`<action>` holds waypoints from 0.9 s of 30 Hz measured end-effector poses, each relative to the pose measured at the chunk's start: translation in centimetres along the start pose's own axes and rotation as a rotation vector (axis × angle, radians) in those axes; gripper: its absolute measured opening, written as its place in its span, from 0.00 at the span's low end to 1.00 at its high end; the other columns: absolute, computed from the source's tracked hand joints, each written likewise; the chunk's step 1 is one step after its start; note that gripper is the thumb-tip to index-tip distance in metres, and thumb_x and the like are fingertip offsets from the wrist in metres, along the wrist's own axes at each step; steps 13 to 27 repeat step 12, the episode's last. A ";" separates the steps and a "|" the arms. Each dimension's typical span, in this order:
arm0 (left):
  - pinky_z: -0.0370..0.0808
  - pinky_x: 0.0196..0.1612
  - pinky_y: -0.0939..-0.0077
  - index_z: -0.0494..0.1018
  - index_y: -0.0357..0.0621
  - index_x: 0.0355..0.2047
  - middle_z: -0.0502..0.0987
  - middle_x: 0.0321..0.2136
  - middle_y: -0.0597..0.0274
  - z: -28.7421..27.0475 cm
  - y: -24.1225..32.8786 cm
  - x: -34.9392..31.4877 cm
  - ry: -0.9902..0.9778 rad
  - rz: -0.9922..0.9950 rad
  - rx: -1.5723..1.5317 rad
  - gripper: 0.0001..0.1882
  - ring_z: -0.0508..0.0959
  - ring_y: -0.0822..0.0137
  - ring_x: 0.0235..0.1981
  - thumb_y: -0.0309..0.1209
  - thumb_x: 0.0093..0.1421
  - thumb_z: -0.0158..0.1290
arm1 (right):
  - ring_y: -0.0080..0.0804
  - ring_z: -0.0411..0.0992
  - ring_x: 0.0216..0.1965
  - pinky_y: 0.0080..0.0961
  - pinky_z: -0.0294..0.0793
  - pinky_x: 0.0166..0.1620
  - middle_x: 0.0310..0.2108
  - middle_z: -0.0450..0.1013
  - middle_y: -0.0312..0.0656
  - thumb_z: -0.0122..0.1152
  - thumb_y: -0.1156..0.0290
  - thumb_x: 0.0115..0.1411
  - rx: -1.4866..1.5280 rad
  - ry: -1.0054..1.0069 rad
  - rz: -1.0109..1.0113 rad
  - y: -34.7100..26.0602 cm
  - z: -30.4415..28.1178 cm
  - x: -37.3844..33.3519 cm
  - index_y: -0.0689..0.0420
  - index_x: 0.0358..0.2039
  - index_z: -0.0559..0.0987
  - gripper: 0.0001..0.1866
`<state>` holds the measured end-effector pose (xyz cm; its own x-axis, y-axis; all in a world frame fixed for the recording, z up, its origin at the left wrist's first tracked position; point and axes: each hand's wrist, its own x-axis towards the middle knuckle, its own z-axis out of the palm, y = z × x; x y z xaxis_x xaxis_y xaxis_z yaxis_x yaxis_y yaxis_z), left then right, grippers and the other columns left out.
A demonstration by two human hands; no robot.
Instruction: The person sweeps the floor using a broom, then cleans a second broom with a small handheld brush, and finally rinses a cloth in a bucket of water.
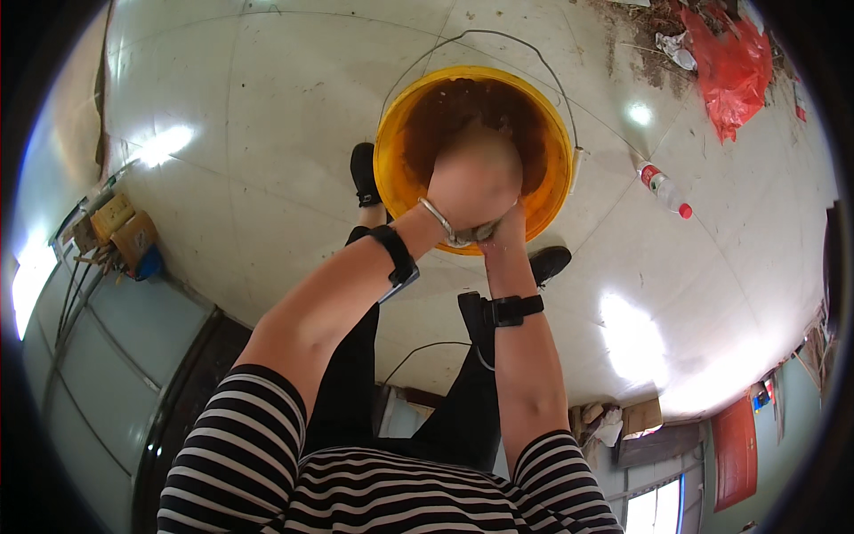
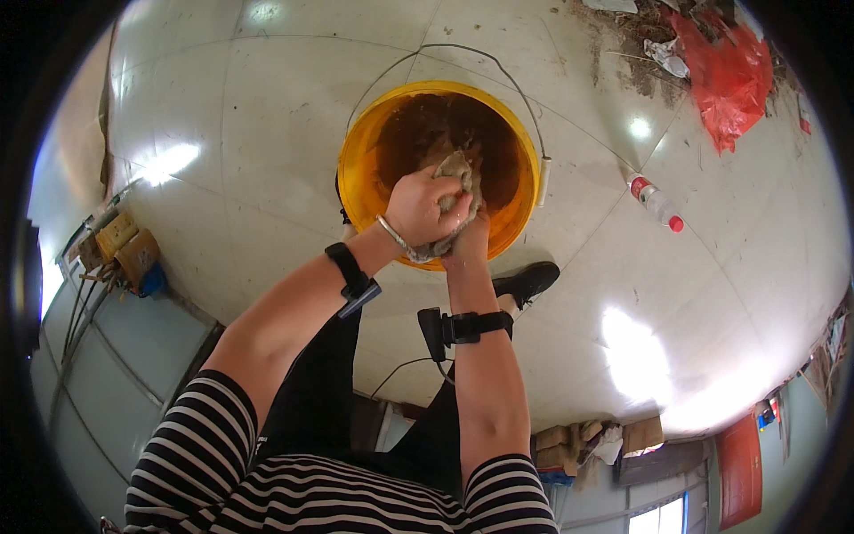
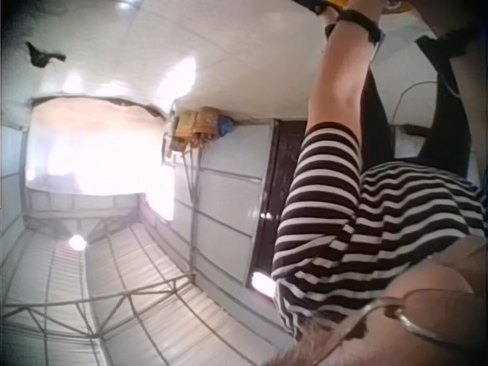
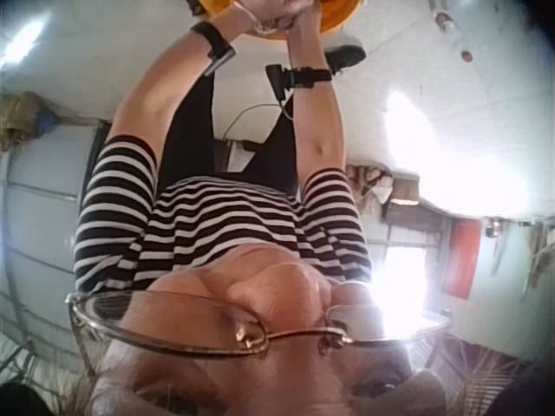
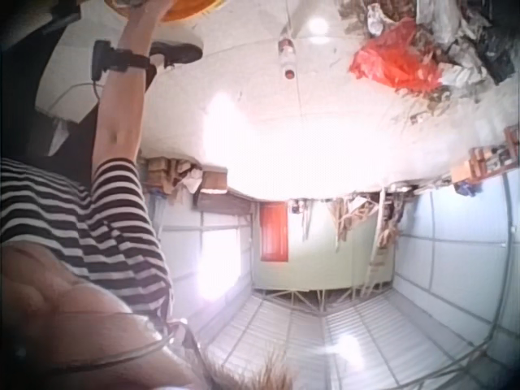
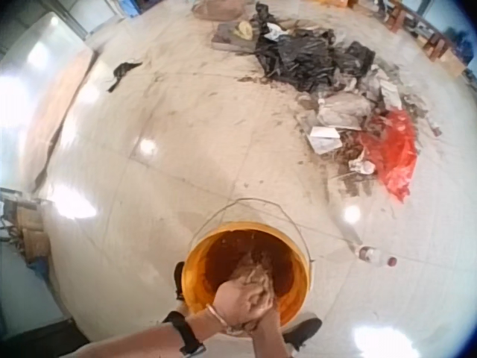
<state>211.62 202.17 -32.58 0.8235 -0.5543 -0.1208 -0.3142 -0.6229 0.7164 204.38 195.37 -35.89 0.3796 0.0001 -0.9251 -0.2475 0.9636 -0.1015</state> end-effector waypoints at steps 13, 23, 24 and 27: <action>0.58 0.51 0.64 0.58 0.48 0.49 0.53 0.50 0.51 3.0 -6.7 -2.5 -0.561 -0.451 0.292 0.29 0.59 0.47 0.48 0.45 0.48 0.50 | 0.35 0.45 0.57 0.37 0.40 0.55 0.59 0.39 0.38 0.46 0.52 0.53 -0.450 -0.015 -0.164 -2.9 -0.1 -2.5 0.44 0.57 0.46 0.34; 0.58 0.51 0.64 0.58 0.48 0.49 0.53 0.50 0.51 3.0 -6.7 -2.5 -0.561 -0.451 0.292 0.29 0.59 0.47 0.48 0.45 0.48 0.50 | 0.35 0.45 0.57 0.37 0.40 0.55 0.59 0.39 0.38 0.46 0.52 0.53 -0.450 -0.015 -0.164 -2.9 -0.1 -2.5 0.44 0.57 0.46 0.34; 0.58 0.51 0.64 0.58 0.48 0.49 0.53 0.50 0.51 3.0 -6.7 -2.5 -0.561 -0.451 0.292 0.29 0.59 0.47 0.48 0.45 0.48 0.50 | 0.35 0.45 0.57 0.37 0.40 0.55 0.59 0.39 0.38 0.46 0.52 0.53 -0.450 -0.015 -0.164 -2.9 -0.1 -2.5 0.44 0.57 0.46 0.34; 0.58 0.51 0.64 0.58 0.48 0.49 0.53 0.50 0.51 3.0 -6.7 -2.5 -0.561 -0.451 0.292 0.29 0.59 0.47 0.48 0.45 0.48 0.50 | 0.35 0.45 0.57 0.37 0.40 0.55 0.59 0.39 0.38 0.46 0.52 0.53 -0.450 -0.015 -0.164 -2.9 -0.1 -2.5 0.44 0.57 0.46 0.34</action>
